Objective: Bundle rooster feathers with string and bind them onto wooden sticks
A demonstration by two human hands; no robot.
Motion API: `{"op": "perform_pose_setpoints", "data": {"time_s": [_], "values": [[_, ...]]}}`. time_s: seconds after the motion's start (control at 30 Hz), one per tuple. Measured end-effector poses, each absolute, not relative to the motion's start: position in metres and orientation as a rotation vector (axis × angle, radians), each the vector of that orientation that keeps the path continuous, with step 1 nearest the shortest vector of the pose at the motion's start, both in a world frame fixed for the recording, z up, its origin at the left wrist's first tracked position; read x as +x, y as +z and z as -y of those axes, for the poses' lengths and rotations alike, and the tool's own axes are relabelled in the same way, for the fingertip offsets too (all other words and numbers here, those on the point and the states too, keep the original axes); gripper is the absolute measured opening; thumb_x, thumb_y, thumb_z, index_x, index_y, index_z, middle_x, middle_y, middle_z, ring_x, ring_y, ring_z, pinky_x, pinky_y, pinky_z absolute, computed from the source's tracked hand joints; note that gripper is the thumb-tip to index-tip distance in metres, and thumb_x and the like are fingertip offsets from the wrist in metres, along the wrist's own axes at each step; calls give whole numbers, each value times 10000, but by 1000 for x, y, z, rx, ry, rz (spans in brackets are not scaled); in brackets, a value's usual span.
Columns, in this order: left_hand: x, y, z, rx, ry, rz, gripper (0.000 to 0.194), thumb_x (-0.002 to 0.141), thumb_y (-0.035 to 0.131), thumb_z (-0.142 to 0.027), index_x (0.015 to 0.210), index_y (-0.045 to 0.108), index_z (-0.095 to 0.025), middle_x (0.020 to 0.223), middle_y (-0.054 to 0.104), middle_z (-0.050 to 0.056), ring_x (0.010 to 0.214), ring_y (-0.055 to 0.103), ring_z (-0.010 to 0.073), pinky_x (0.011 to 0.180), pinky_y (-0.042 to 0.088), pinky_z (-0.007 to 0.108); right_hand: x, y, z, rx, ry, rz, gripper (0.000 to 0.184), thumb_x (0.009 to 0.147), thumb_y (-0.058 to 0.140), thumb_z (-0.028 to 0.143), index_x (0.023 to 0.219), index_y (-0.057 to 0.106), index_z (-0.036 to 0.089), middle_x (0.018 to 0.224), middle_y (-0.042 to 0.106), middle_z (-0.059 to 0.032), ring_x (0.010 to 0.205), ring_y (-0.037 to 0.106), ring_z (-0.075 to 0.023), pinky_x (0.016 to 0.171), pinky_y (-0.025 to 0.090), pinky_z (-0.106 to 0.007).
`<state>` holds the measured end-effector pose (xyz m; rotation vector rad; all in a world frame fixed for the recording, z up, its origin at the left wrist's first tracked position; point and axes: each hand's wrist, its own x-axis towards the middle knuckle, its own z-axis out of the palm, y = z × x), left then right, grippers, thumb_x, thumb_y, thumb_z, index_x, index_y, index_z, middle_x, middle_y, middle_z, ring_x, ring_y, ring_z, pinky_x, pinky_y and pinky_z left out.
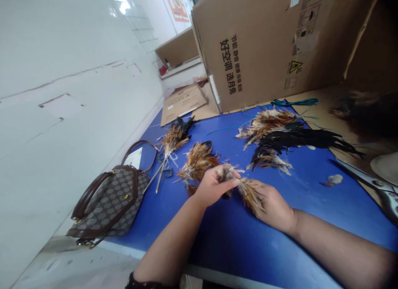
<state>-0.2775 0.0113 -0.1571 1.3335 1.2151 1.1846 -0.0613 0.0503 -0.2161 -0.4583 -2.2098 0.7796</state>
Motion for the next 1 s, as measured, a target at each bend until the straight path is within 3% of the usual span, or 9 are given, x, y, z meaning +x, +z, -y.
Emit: {"op": "perform_pose_setpoints", "data": {"time_s": [0.13, 0.27, 0.4, 0.53, 0.67, 0.8, 0.9, 1.0], "values": [[-306, -141, -12, 1478, 1433, -1412, 239, 895, 728, -399, 975, 680, -179, 964, 662, 62, 845, 632, 179, 798, 535, 325, -63, -213, -47, -616, 838, 2200, 235, 1056, 485, 234, 1201, 667, 199, 1055, 714, -112, 959, 699, -211, 882, 600, -363], [-341, -123, -8, 1938, 1486, -2066, 66, 918, 603, -243, 910, 652, -199, 951, 619, 76, 944, 619, 231, 906, 519, 391, -64, -212, -47, -630, 798, 2189, 304, 1064, 473, 228, 1326, 626, 213, 1148, 696, -123, 1051, 696, -225, 940, 597, -394], [-356, -121, -6, 2313, 1062, -2602, 145, 838, 579, -151, 962, 648, -179, 1025, 593, 147, 1054, 575, 315, 973, 483, 464, -64, -214, -49, -626, 781, 2219, 300, 1062, 477, 229, 1316, 635, 213, 1138, 699, -122, 1041, 700, -228, 938, 601, -391], [-358, -129, -8, 2214, 525, -2872, 191, 849, 548, -144, 987, 679, -141, 1039, 595, 197, 1057, 558, 374, 945, 463, 527, -64, -214, -50, -625, 774, 2227, 285, 1064, 476, 232, 1293, 641, 202, 1131, 702, -123, 1032, 701, -225, 933, 601, -395], [-351, -137, -10, 2126, 251, -2854, 387, 851, 567, -147, 1217, 679, -93, 1181, 619, 247, 1175, 547, 425, 1021, 406, 618, -65, -212, -47, -625, 748, 2236, 281, 1063, 475, 234, 1282, 648, 198, 1119, 710, -117, 1020, 710, -218, 928, 610, -385], [-330, -143, -11, 2277, 384, -2649, 679, 889, 631, -242, 1542, 479, -132, 1538, 478, 273, 1424, 431, 455, 1194, 184, 712, -64, -205, -49, -691, 604, 2255, 294, 1066, 450, 227, 1274, 651, 177, 1132, 716, -127, 1015, 720, -217, 910, 617, -370], [-310, -151, -14, 2456, 560, -2436, 685, 936, 630, -295, 1582, 439, -170, 1624, 417, 246, 1504, 376, 441, 1236, 123, 707, -53, -196, -64, -843, 329, 2269, 324, 1055, 463, 253, 1301, 658, 172, 1230, 702, -155, 1032, 722, -252, 892, 616, -401], [-291, -163, -17, 2690, 795, -2157, 587, 978, 600, -271, 1545, 477, -175, 1537, 538, 229, 1453, 484, 375, 1252, 190, 674, -33, -184, -85, -1088, 18, 2195, 341, 1034, 499, 300, 1292, 677, 166, 1279, 689, -161, 972, 725, -273, 780, 607, -395]]}}
